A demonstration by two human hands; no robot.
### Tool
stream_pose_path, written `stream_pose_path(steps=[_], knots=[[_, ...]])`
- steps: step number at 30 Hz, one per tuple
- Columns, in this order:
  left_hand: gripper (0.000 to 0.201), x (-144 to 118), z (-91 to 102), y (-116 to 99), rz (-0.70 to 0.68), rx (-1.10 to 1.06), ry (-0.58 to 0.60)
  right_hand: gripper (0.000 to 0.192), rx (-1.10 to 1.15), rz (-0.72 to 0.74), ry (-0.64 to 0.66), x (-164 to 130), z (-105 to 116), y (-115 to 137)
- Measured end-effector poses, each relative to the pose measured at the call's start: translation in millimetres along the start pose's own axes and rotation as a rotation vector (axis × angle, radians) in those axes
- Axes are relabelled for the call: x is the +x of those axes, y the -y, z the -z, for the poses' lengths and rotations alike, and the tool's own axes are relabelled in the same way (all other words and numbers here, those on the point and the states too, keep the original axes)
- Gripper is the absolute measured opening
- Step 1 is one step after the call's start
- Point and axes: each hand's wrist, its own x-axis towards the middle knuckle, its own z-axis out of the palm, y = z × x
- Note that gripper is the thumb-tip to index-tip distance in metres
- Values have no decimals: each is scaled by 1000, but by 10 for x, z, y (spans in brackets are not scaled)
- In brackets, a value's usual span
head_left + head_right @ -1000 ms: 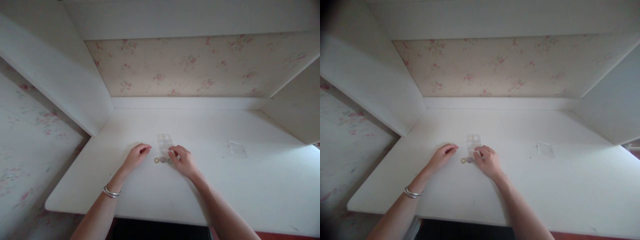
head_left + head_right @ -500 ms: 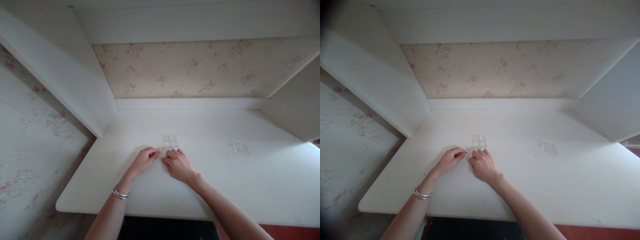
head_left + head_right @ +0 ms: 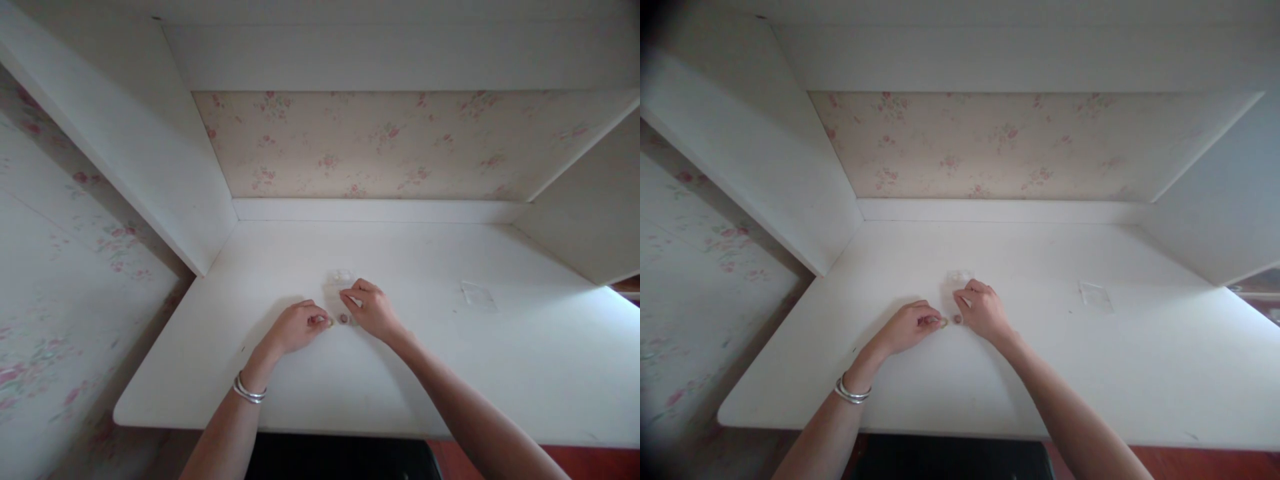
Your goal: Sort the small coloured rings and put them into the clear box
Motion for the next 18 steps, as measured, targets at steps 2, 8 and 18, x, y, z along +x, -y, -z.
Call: stream_pose_path(steps=[2,8,18], knots=[[19,-14,-16,0,-19,49,16,19,1,-72,-42,104,-17,-102],[20,-49,-20,-47,-104,207,28,22,-93,-141,-12,380,-62,-234],[23,-27,-35,-58,-126,313,44,26,-192,-145,141,544,-149,-218]])
